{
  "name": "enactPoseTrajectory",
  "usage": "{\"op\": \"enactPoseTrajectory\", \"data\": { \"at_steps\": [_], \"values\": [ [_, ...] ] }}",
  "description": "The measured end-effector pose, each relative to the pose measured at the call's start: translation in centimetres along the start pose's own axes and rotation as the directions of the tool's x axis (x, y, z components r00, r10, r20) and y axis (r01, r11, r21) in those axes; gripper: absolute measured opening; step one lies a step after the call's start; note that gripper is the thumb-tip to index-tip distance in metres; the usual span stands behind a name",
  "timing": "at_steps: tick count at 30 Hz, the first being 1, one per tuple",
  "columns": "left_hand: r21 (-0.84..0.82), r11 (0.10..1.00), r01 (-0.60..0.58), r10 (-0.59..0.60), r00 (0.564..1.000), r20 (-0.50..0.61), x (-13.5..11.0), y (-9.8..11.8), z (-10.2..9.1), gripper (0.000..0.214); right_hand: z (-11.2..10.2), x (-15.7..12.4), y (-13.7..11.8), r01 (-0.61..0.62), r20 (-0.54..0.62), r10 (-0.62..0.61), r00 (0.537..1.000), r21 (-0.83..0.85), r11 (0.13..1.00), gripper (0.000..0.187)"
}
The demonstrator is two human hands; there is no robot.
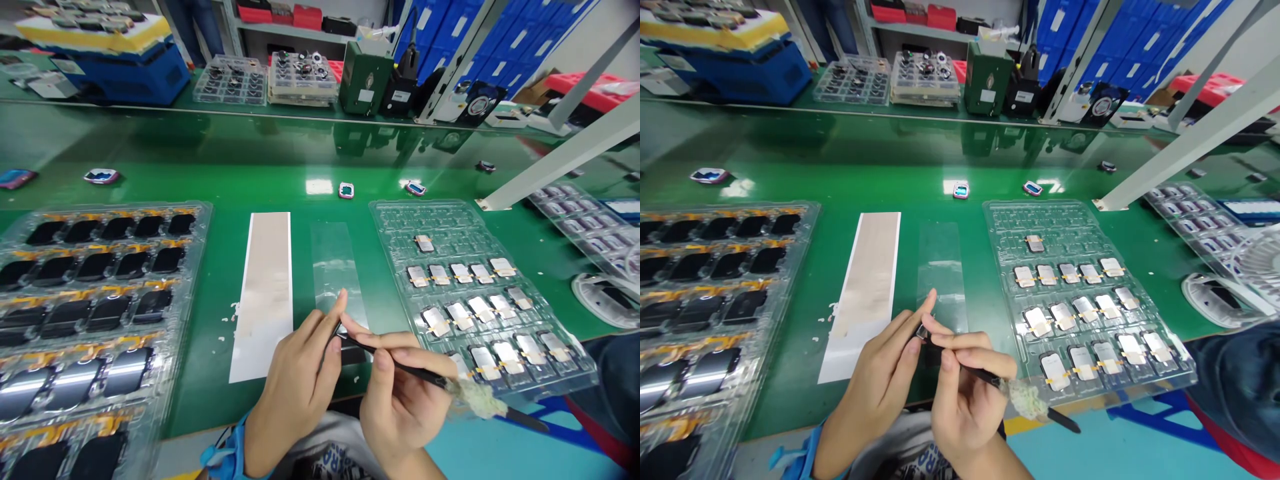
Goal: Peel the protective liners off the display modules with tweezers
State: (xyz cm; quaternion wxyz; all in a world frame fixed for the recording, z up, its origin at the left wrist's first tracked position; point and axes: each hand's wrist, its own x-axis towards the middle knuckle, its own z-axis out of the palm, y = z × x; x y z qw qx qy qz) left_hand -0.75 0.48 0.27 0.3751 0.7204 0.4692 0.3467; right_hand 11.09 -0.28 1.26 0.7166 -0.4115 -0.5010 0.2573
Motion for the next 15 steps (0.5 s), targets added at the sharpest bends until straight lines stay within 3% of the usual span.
{"op": "enactPoseTrajectory", "data": {
  "at_steps": [6, 15],
  "values": [
    [0.005, 1.000, 0.010, -0.010, 1.000, 0.006, 0.04, 0.09, -0.09, 0.055, -0.14, 0.42, 0.14, 0.090, 0.037, -0.090, 0.995, 0.001, 0.996, 0.022],
    [-0.024, 0.999, -0.021, 0.021, 1.000, 0.006, -0.19, -0.24, 0.06, 0.056, -0.22, 0.42, 0.22, 0.062, 0.062, -0.063, 0.996, 0.018, 0.998, 0.021]
  ]
}}
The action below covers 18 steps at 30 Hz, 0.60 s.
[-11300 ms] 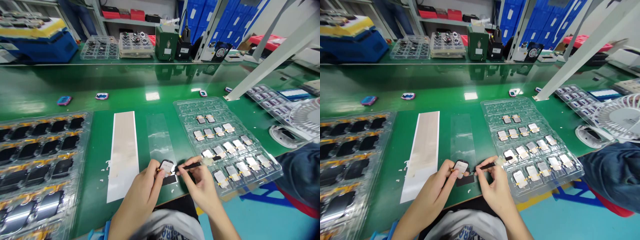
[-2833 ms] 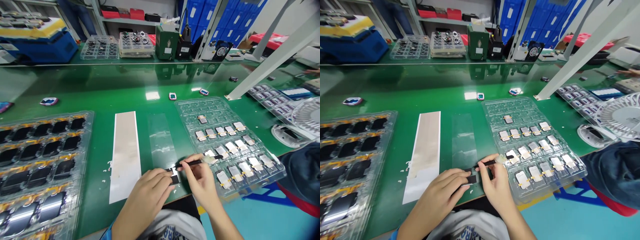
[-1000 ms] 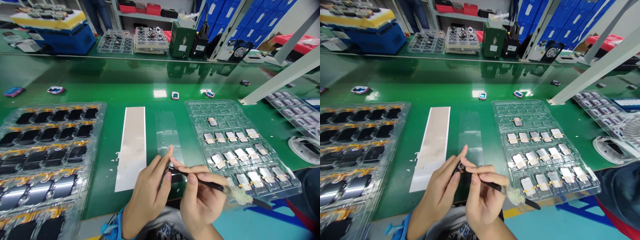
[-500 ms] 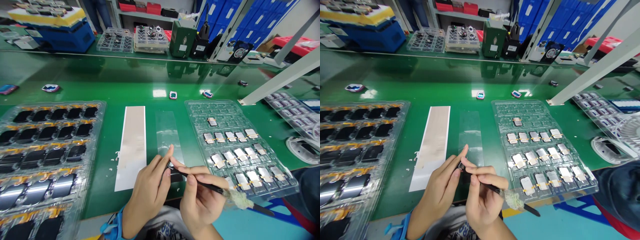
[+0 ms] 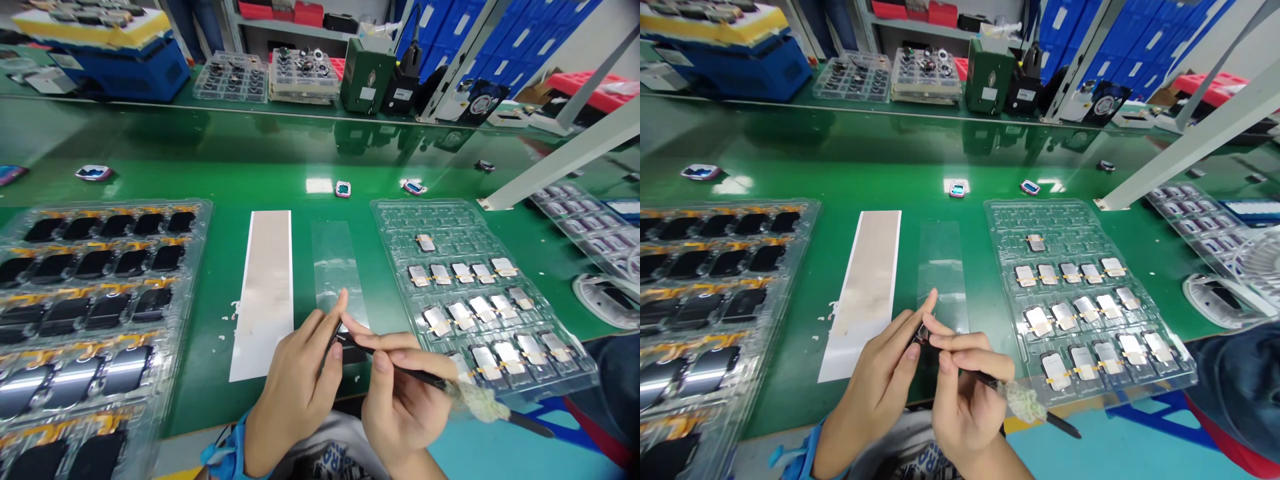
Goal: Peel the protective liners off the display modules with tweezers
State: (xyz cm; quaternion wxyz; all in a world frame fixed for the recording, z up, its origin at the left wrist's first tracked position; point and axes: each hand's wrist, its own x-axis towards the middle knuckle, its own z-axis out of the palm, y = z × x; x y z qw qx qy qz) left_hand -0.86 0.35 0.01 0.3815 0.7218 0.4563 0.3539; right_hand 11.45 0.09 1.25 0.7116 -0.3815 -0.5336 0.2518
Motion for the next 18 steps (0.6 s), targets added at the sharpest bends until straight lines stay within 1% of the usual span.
{"op": "enactPoseTrajectory", "data": {
  "at_steps": [3, 7, 10, 11, 13, 14, 15, 16, 18],
  "values": [
    [0.006, 1.000, -0.001, 0.001, 1.000, -0.005, 0.1, 0.1, 0.0, 0.055, 0.0, -0.1, -0.1, -0.023, -0.004, 0.023, 1.000, -0.007, 1.000, 0.021],
    [0.014, 1.000, 0.012, -0.012, 1.000, -0.028, 0.3, 0.1, -0.1, 0.053, 0.0, -0.1, -0.2, -0.086, -0.007, 0.086, 0.996, 0.044, 0.995, 0.020],
    [-0.001, 1.000, 0.003, -0.003, 0.998, -0.057, 0.2, -0.1, 0.0, 0.051, -1.0, 0.4, -0.3, -0.165, -0.023, 0.167, 0.986, 0.088, 0.982, 0.018],
    [-0.017, 1.000, 0.001, -0.002, 0.998, -0.060, 0.1, -0.1, -0.1, 0.051, -1.6, 0.6, -0.3, -0.185, -0.011, 0.186, 0.982, 0.070, 0.980, 0.019],
    [-0.073, 0.997, 0.016, -0.020, 0.999, -0.049, -0.1, -0.1, -0.2, 0.051, -3.0, 1.2, -0.5, -0.207, 0.082, 0.214, 0.973, -0.080, 0.975, 0.023],
    [-0.110, 0.993, 0.033, -0.037, 0.999, -0.038, -0.2, 0.0, -0.3, 0.050, -3.6, 1.5, -0.7, -0.210, 0.162, 0.242, 0.957, -0.190, 0.959, 0.023],
    [-0.148, 0.988, 0.049, -0.052, 0.998, -0.018, -0.3, 0.1, -0.4, 0.050, -4.1, 1.8, -1.0, -0.211, 0.256, 0.288, 0.923, -0.290, 0.934, 0.020],
    [-0.184, 0.981, 0.061, -0.059, 0.998, 0.014, -0.3, 0.2, -0.5, 0.049, -4.5, 2.0, -1.3, -0.213, 0.346, 0.343, 0.873, -0.361, 0.908, 0.016],
    [-0.243, 0.967, 0.078, -0.058, 0.994, 0.088, -0.3, 0.5, -0.7, 0.046, -4.9, 2.7, -1.8, -0.237, 0.486, 0.429, 0.761, -0.408, 0.882, 0.008]
  ]
}}
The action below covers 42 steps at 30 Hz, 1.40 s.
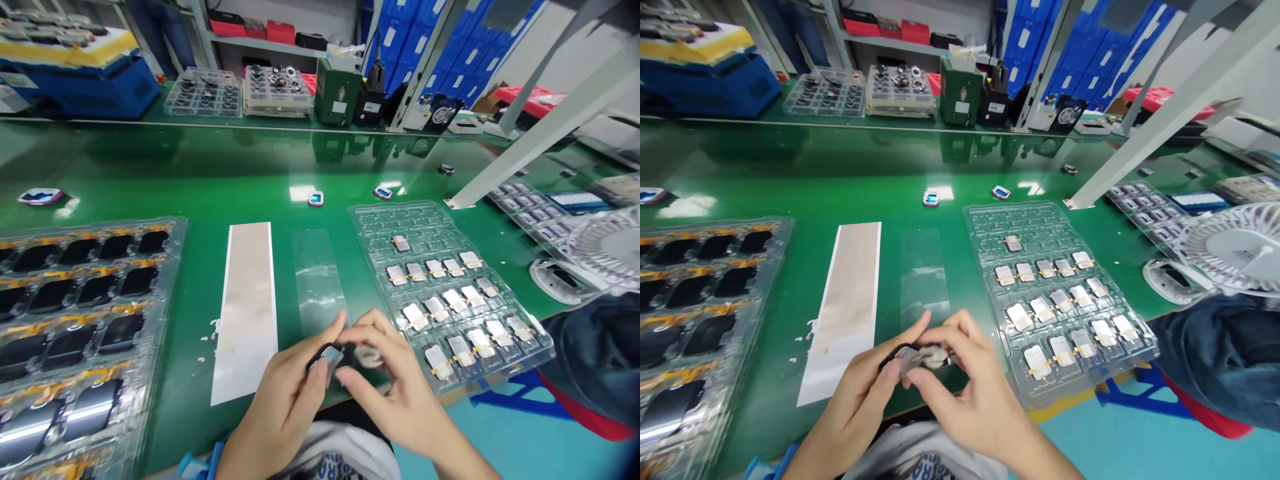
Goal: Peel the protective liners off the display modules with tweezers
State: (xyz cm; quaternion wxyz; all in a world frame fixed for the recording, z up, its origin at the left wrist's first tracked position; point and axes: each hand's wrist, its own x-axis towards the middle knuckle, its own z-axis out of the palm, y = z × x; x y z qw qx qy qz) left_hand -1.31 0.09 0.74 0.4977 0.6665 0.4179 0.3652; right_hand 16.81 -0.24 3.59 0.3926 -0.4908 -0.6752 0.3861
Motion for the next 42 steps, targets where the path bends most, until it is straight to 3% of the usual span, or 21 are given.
{"op": "enactPoseTrajectory", "data": {
  "at_steps": [1, 3, 5, 7, 8, 11, 14, 19, 22, 26, 36, 42],
  "values": [
    [-0.027, 1.000, 0.010, -0.010, 0.999, 0.031, 0.0, 0.1, 0.0, 0.046, -0.5, 0.3, -0.2, -0.017, 0.056, 0.017, 0.998, 0.010, 1.000, 0.004],
    [-0.091, 0.995, 0.042, -0.037, 0.998, 0.053, 0.0, 0.3, 0.1, 0.048, -2.1, 1.3, 0.0, -0.031, 0.062, 0.032, 0.998, -0.015, 0.999, 0.020],
    [-0.147, 0.986, 0.076, -0.076, 0.997, 0.003, 0.0, 0.3, 0.3, 0.054, -5.0, 3.3, 1.1, -0.059, -0.064, 0.050, 0.997, -0.158, 0.986, 0.028],
    [-0.165, 0.982, 0.097, -0.111, 0.991, -0.080, 0.0, 0.3, 0.6, 0.056, -9.1, 5.9, 3.1, -0.217, -0.270, 0.106, 0.957, -0.427, 0.878, 0.031],
    [-0.161, 0.981, 0.110, -0.130, 0.984, -0.123, 0.1, 0.3, 0.7, 0.055, -11.2, 7.3, 4.4, -0.277, -0.342, 0.114, 0.933, -0.478, 0.834, 0.030],
    [-0.144, 0.979, 0.148, -0.175, 0.965, -0.196, 0.3, 0.3, 1.0, 0.053, -16.3, 11.0, 8.3, -0.383, -0.424, 0.146, 0.894, -0.552, 0.740, 0.029],
    [-0.110, 0.983, 0.146, -0.166, 0.963, -0.210, 0.5, 0.3, 1.2, 0.049, -18.6, 13.0, 11.1, -0.413, -0.391, 0.194, 0.900, -0.617, 0.669, 0.030],
    [-0.104, 0.984, 0.146, -0.167, 0.960, -0.225, 0.7, 0.4, 1.3, 0.049, -18.8, 13.3, 11.9, -0.287, -0.276, 0.116, 0.954, -0.736, 0.614, 0.021],
    [-0.108, 0.981, 0.159, -0.179, 0.961, -0.211, 0.8, 0.5, 1.4, 0.048, -17.9, 13.3, 11.1, -0.099, -0.075, 0.064, 0.995, -0.785, 0.612, 0.025],
    [-0.100, 0.980, 0.171, -0.189, 0.956, -0.225, 0.8, 0.6, 1.4, 0.046, -17.0, 13.9, 10.5, 0.057, 0.130, 0.082, 0.988, -0.805, 0.591, 0.025],
    [-0.108, 0.977, 0.183, -0.202, 0.959, -0.199, 0.8, 0.5, 1.2, 0.046, -17.9, 15.6, 9.8, 0.133, 0.305, 0.177, 0.936, -0.772, 0.622, 0.023],
    [-0.109, 0.975, 0.194, -0.212, 0.960, -0.184, 0.8, 0.4, 1.1, 0.045, -17.7, 16.0, 8.9, 0.099, 0.289, 0.181, 0.940, -0.739, 0.666, 0.026]
  ]
}}
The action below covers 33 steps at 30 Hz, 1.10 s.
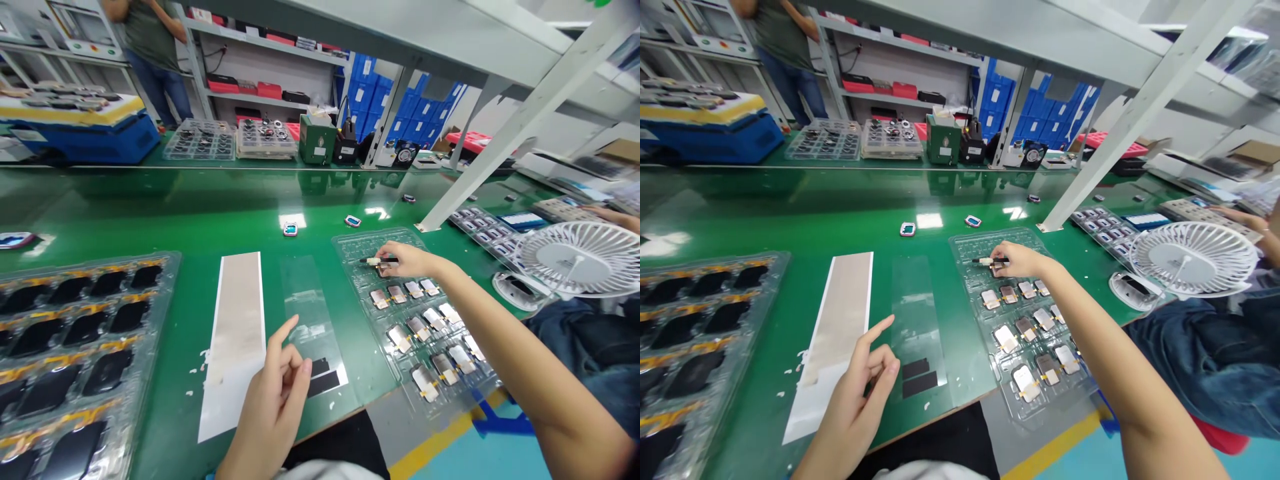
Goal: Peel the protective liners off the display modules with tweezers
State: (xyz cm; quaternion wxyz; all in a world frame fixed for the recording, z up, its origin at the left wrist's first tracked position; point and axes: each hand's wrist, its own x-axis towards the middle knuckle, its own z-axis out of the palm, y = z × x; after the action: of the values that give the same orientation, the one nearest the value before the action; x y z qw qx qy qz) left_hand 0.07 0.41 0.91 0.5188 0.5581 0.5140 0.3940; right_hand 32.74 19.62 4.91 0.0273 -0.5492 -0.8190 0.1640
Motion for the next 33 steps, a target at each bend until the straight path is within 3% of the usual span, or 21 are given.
{"op": "enactPoseTrajectory", "data": {
  "at_steps": [3, 5, 9, 10, 12, 14, 16, 18, 20, 24, 25, 27, 29, 33],
  "values": [
    [0.004, 1.000, -0.009, 0.009, 1.000, 0.003, 0.0, 0.0, -0.1, 0.045, -1.0, -0.6, -0.5, -0.016, -0.080, 0.020, 0.997, 0.050, 0.999, 0.015],
    [0.013, 1.000, -0.024, 0.024, 1.000, 0.010, 0.0, -0.2, -0.1, 0.045, -1.3, -2.0, -1.6, -0.040, -0.179, 0.057, 0.982, 0.099, 0.994, 0.020],
    [0.032, 0.997, -0.075, 0.074, 0.996, 0.046, 0.0, -0.5, -0.3, 0.039, 0.8, -6.9, -7.5, -0.072, -0.357, 0.179, 0.917, 0.294, 0.953, 0.030],
    [0.032, 0.995, -0.093, 0.091, 0.994, 0.066, 0.0, -0.5, -0.4, 0.037, 2.1, -8.2, -9.6, -0.036, -0.362, 0.253, 0.897, 0.512, 0.858, 0.027],
    [0.020, 0.991, -0.129, 0.126, 0.985, 0.122, 0.0, -0.5, -0.6, 0.036, 5.1, -10.5, -13.9, 0.006, -0.241, 0.329, 0.913, 0.814, 0.580, 0.031],
    [0.026, 0.986, -0.165, 0.158, 0.971, 0.179, 0.0, -0.3, -0.7, 0.028, 8.2, -12.0, -17.7, -0.014, -0.108, 0.329, 0.938, 0.938, 0.347, 0.037],
    [0.074, 0.975, -0.209, 0.190, 0.960, 0.206, -0.1, -0.1, -0.9, 0.007, 10.6, -12.6, -20.0, -0.007, -0.071, 0.328, 0.942, 0.973, 0.231, 0.038],
    [0.147, 0.947, -0.285, 0.251, 0.944, 0.213, -0.2, 0.0, -1.0, 0.020, 12.0, -12.7, -20.8, 0.019, -0.090, 0.319, 0.943, 0.975, 0.220, 0.032],
    [0.228, 0.893, -0.389, 0.342, 0.914, 0.217, -0.3, 0.0, -1.2, 0.020, 12.5, -12.5, -20.5, 0.087, -0.160, 0.329, 0.931, 0.971, 0.224, 0.028],
    [0.362, 0.724, -0.587, 0.496, 0.808, 0.319, -0.4, -0.1, -1.5, 0.011, 12.5, -11.8, -18.8, 0.314, -0.343, 0.372, 0.862, 0.939, 0.140, 0.032],
    [0.388, 0.683, -0.618, 0.515, 0.785, 0.344, -0.4, -0.2, -1.6, 0.011, 12.6, -11.6, -18.5, 0.344, -0.385, 0.383, 0.840, 0.923, 0.173, 0.035],
    [0.443, 0.622, -0.646, 0.526, 0.764, 0.375, -0.4, -0.4, -1.7, 0.011, 12.9, -11.2, -18.0, 0.342, -0.452, 0.388, 0.803, 0.883, 0.321, 0.038],
    [0.485, 0.596, -0.640, 0.497, 0.769, 0.403, -0.3, -0.7, -1.7, 0.012, 13.3, -11.0, -17.8, 0.277, -0.454, 0.367, 0.812, 0.854, 0.441, 0.036],
    [0.525, 0.606, -0.598, 0.412, 0.800, 0.435, -0.2, -1.0, -1.4, 0.016, 14.5, -10.9, -17.7, 0.222, -0.416, 0.390, 0.821, 0.863, 0.454, 0.012]
  ]
}}
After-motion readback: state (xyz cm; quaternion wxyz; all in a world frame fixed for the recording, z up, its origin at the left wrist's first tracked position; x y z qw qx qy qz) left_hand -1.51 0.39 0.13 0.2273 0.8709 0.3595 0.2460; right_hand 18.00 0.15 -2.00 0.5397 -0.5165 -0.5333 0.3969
